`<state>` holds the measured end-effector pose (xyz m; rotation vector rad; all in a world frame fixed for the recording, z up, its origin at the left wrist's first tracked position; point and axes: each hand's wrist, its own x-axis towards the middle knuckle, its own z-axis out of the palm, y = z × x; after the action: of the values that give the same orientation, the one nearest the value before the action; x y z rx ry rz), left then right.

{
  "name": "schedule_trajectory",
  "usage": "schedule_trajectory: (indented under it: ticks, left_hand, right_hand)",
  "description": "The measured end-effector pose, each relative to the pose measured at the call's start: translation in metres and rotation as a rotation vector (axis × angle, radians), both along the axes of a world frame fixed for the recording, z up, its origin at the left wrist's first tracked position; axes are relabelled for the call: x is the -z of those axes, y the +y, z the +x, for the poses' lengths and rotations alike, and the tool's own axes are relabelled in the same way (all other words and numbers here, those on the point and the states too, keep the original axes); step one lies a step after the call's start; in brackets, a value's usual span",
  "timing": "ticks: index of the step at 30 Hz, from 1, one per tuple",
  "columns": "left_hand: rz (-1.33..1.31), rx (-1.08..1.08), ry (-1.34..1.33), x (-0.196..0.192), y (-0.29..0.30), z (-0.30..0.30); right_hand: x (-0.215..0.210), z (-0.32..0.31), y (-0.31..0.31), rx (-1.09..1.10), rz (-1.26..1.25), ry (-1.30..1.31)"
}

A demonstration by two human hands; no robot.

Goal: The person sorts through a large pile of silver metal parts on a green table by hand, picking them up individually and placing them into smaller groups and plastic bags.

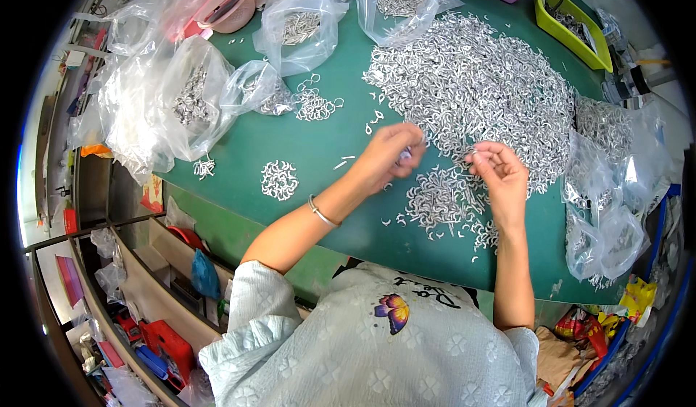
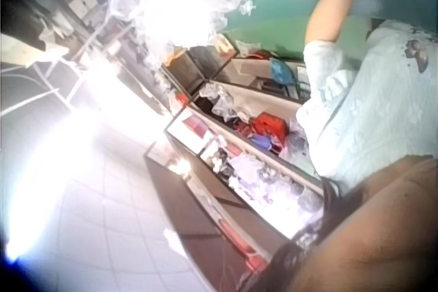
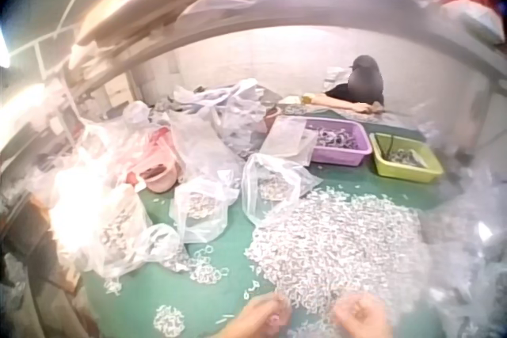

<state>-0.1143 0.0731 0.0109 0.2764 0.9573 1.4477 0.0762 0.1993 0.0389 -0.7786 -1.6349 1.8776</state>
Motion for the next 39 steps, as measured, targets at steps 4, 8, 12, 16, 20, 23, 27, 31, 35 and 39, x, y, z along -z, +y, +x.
schedule_trajectory:
  ticks: [4, 8, 12, 16, 20, 23, 27, 31, 35, 39]
  left_hand:
    - [-0.158, 0.185, -0.474, -0.028, 0.0, 0.031]
    - [-0.225, 0.111, -0.294, -0.009, 0.0, 0.043]
    - [-0.112, 0.095, -0.301, -0.004, -0.005, 0.042]
    - [-0.095, 0.009, -0.207, -0.007, -0.009, 0.037]
    - [-0.158, -0.092, -0.159, -0.015, -0.008, 0.034]
    - [-0.175, -0.092, -0.168, -0.01, -0.006, 0.032]
    - [-0.103, 0.011, 0.296, -0.01, 0.001, 0.041]
    - [-0.061, -0.001, 1.304, 0.001, 0.004, 0.042]
    - [-0.09, 0.137, 1.502, 0.0, -0.003, 0.05]
    - [-0.078, 0.159, 1.427, 0.0, -0.008, 0.049]
  right_hand:
    - [-0.004, -0.003, -0.021, -0.094, 0.441, -0.108]
    - [-0.001, -0.005, -0.012, 0.062, 0.601, -0.227]
    - [0.018, 0.004, -0.002, -0.108, 1.038, -0.48]
    - [0.006, 0.024, -0.02, -0.402, 1.042, -0.501]
    - [-0.001, 0.048, -0.005, -0.555, 0.786, -0.397]
    - [0.004, 0.047, 0.002, -0.235, 0.63, -0.343]
    - [0.008, 0.027, -0.006, -0.273, 0.959, -0.481]
    - [0.003, 0.035, -0.011, -0.571, 0.952, -0.495]
    - [0.003, 0.041, 0.005, -0.452, 0.645, -0.387]
    - [0.008, 0.008, 0.004, -0.295, 0.891, -0.363]
